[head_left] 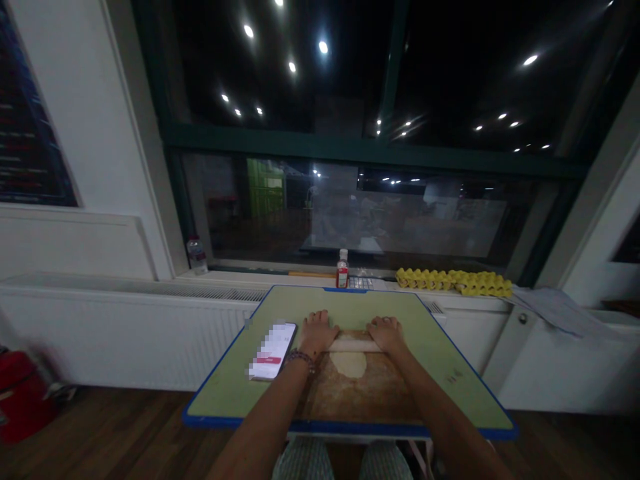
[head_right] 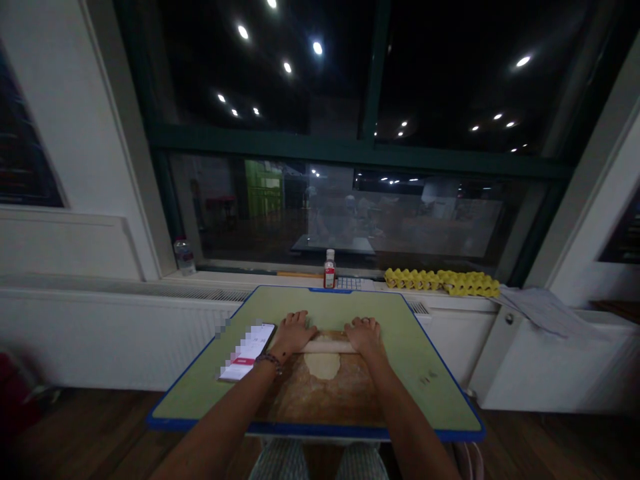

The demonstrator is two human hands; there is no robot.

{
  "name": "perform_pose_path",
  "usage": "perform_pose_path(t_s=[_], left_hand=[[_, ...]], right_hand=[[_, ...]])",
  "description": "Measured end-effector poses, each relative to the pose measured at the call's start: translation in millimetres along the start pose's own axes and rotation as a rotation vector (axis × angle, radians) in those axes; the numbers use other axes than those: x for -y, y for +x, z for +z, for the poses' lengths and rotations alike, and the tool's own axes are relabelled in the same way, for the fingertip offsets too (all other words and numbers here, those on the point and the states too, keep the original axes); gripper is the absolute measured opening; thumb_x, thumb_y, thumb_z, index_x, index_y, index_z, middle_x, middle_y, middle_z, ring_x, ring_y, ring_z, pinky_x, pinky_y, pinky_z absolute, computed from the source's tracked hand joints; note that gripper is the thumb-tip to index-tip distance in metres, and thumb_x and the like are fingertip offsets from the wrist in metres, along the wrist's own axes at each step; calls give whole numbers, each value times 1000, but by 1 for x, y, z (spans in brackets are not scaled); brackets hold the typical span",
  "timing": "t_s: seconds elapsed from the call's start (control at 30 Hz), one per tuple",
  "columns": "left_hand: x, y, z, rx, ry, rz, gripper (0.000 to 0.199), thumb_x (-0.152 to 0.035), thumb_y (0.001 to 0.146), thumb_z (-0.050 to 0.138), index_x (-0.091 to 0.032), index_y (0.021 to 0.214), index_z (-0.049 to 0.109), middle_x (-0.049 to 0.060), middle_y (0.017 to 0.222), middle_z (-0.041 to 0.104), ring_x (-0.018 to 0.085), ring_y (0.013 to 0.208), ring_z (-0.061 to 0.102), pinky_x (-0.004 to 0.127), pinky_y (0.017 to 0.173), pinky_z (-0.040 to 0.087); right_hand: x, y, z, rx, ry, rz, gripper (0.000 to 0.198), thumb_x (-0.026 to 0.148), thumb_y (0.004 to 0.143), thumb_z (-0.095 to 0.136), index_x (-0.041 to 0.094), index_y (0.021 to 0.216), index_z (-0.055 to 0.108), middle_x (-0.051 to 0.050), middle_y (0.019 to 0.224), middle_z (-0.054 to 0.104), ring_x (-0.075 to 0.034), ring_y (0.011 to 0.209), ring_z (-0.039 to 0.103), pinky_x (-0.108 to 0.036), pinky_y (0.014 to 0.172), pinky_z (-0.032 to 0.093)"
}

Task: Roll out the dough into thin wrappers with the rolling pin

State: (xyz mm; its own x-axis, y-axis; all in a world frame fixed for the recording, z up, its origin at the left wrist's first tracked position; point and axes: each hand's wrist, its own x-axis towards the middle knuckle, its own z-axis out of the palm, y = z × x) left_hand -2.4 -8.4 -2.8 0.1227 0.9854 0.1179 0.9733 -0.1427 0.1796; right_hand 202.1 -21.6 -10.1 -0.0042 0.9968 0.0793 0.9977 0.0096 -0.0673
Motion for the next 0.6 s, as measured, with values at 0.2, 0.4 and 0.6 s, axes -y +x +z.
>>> perform_pose_path(t_s=[0.2, 0.4, 0.6], left_hand=[[-1, -13, -2, 67, 12, 69, 61, -50, 93, 33, -17, 145, 40, 12, 156, 35, 29, 145, 26, 49, 116, 20], [0, -34, -3, 11, 11, 175, 67, -59, 95, 25, -19, 146, 41, 9, 157, 34, 27, 147, 21, 50, 119, 13], [2, -36, 0, -16, 27, 229, 70, -64, 94, 22, -22, 145, 44, 8, 158, 32, 28, 148, 20, 51, 120, 12]], right_hand=[[-8, -11, 9, -6, -75, -196, 35, 27, 98, 37, 30, 121, 63, -4, 141, 53, -29, 130, 38, -44, 104, 24], [-13, -26, 21, -165, -123, -290, 38, 28, 98, 36, 29, 128, 59, -5, 141, 54, -29, 133, 38, -49, 108, 22], [-3, -47, 11, -310, -121, -273, 45, 29, 101, 26, 24, 127, 62, -8, 138, 57, -28, 137, 37, -51, 115, 15]])
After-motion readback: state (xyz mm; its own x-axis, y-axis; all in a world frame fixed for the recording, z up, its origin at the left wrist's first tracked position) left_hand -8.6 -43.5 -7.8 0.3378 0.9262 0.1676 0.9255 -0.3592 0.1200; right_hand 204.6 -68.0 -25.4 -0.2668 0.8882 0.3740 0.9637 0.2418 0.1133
